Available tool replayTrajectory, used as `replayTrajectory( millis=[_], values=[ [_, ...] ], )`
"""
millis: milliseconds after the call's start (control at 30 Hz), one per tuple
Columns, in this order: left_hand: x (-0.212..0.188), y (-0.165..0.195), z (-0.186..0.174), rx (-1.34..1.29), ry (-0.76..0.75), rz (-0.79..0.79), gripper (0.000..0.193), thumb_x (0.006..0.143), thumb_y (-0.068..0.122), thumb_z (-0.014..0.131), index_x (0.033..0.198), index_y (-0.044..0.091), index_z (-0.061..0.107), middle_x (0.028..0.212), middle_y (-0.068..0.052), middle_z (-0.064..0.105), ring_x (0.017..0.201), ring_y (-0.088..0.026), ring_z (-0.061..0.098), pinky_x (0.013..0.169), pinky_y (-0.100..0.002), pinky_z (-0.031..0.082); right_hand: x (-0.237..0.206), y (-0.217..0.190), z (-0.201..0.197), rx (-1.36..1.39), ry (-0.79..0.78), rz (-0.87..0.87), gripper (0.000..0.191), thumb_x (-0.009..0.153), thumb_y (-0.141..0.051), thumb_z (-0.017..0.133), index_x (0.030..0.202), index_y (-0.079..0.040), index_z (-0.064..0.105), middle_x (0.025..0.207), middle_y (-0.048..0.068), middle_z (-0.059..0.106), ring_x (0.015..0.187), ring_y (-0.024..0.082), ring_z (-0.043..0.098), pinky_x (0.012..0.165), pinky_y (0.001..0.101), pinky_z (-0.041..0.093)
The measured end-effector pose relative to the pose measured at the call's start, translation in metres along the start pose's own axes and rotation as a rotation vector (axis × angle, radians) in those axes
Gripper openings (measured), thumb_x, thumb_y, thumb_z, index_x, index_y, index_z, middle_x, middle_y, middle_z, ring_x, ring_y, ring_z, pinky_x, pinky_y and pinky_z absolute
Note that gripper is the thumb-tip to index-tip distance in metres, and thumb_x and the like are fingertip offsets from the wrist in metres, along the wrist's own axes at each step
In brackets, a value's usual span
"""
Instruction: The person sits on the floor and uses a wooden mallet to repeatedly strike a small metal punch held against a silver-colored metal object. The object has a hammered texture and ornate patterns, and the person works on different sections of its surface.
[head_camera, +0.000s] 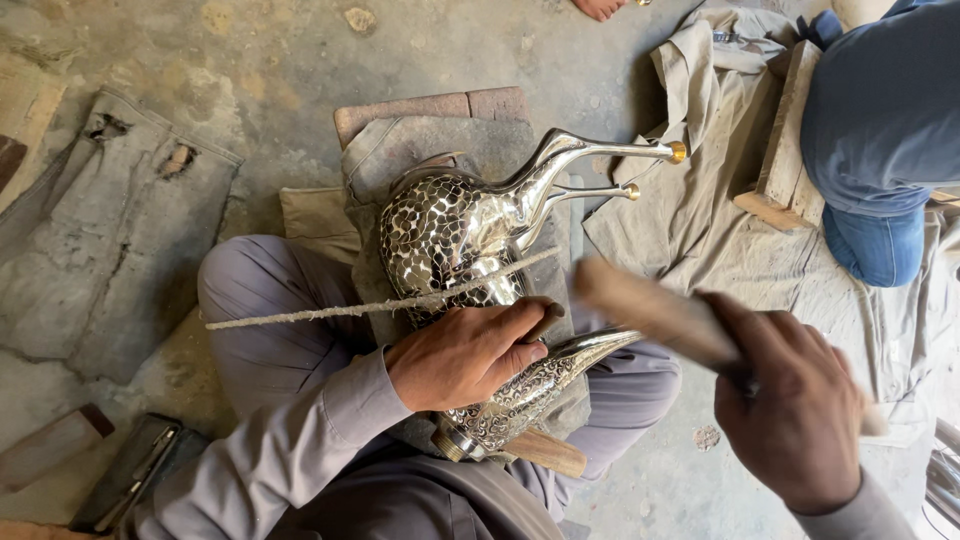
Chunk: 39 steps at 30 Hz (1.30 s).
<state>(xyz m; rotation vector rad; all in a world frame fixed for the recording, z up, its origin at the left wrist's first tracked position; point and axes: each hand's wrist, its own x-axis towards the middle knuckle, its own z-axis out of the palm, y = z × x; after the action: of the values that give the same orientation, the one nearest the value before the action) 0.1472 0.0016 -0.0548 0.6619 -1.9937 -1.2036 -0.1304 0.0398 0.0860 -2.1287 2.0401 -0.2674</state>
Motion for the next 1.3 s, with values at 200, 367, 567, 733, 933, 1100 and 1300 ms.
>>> replayTrajectory(
  millis=[200, 367, 567, 733, 933, 1100, 1300],
  values=[
    [0.000, -0.001, 0.000, -0.001, -0.028, -0.015, 0.039, 0.106, 0.024, 0.059, 0.135, 0.002, 0.046, 0.078, -0.012, 0.062, 0.060, -0.026, 0.066, 0.051, -0.041, 0.050, 0.000, 0.001, 0.000, -0.118, -0.027, 0.043, 0.064, 0.072, 0.000, 0.073, 0.135, -0.006, 0.061, 0.096, 0.017, 0.072, 0.081, 0.031, 0.072, 0.077, 0.0415, 0.056],
    [-0.001, -0.002, 0.000, -0.022, -0.004, -0.009, 0.041, 0.105, 0.025, 0.059, 0.137, 0.002, 0.047, 0.081, -0.014, 0.065, 0.063, -0.027, 0.067, 0.053, -0.042, 0.052, -0.002, -0.003, 0.003, 0.038, 0.014, 0.083, 0.053, 0.073, -0.005, 0.073, 0.124, -0.007, 0.058, 0.097, 0.010, 0.075, 0.085, 0.027, 0.073, 0.077, 0.0414, 0.056],
    [0.000, -0.002, -0.001, -0.012, -0.007, 0.002, 0.043, 0.105, 0.026, 0.059, 0.139, 0.002, 0.048, 0.084, -0.015, 0.065, 0.064, -0.028, 0.068, 0.055, -0.043, 0.053, -0.002, -0.008, 0.001, -0.025, -0.038, 0.159, 0.054, 0.074, -0.004, 0.073, 0.126, -0.006, 0.059, 0.099, 0.009, 0.075, 0.088, 0.028, 0.074, 0.081, 0.0421, 0.056],
    [0.000, -0.001, -0.003, -0.014, -0.025, -0.031, 0.045, 0.104, 0.026, 0.058, 0.140, 0.002, 0.046, 0.085, -0.015, 0.065, 0.062, -0.028, 0.068, 0.054, -0.042, 0.053, -0.003, -0.010, 0.003, 0.026, -0.137, 0.484, 0.058, 0.078, -0.003, 0.072, 0.134, -0.005, 0.059, 0.094, 0.018, 0.073, 0.082, 0.032, 0.075, 0.079, 0.0434, 0.058],
    [0.000, -0.001, -0.004, -0.029, 0.008, 0.026, 0.040, 0.108, 0.027, 0.055, 0.139, 0.003, 0.046, 0.091, -0.015, 0.067, 0.070, -0.029, 0.070, 0.060, -0.042, 0.056, -0.006, -0.007, 0.005, -0.264, -0.056, -0.013, 0.068, 0.072, 0.001, 0.069, 0.139, -0.006, 0.063, 0.115, 0.018, 0.072, 0.091, 0.033, 0.072, 0.080, 0.0450, 0.058],
    [-0.001, -0.002, -0.002, 0.001, 0.050, 0.056, 0.041, 0.109, 0.029, 0.053, 0.139, 0.003, 0.046, 0.095, -0.017, 0.068, 0.075, -0.031, 0.071, 0.066, -0.043, 0.057, -0.008, -0.004, 0.006, -0.368, -0.070, 0.013, 0.064, 0.074, -0.003, 0.069, 0.138, -0.010, 0.063, 0.110, 0.014, 0.073, 0.090, 0.030, 0.073, 0.084, 0.0436, 0.058],
    [0.000, -0.004, -0.002, -0.051, 0.040, 0.040, 0.041, 0.109, 0.030, 0.052, 0.139, 0.002, 0.048, 0.092, -0.014, 0.067, 0.071, -0.027, 0.070, 0.065, -0.041, 0.058, -0.012, -0.008, 0.009, -0.373, -0.061, 0.063, 0.064, 0.075, -0.008, 0.071, 0.138, -0.012, 0.064, 0.107, 0.011, 0.073, 0.091, 0.030, 0.073, 0.084, 0.0432, 0.057]
  ],
)
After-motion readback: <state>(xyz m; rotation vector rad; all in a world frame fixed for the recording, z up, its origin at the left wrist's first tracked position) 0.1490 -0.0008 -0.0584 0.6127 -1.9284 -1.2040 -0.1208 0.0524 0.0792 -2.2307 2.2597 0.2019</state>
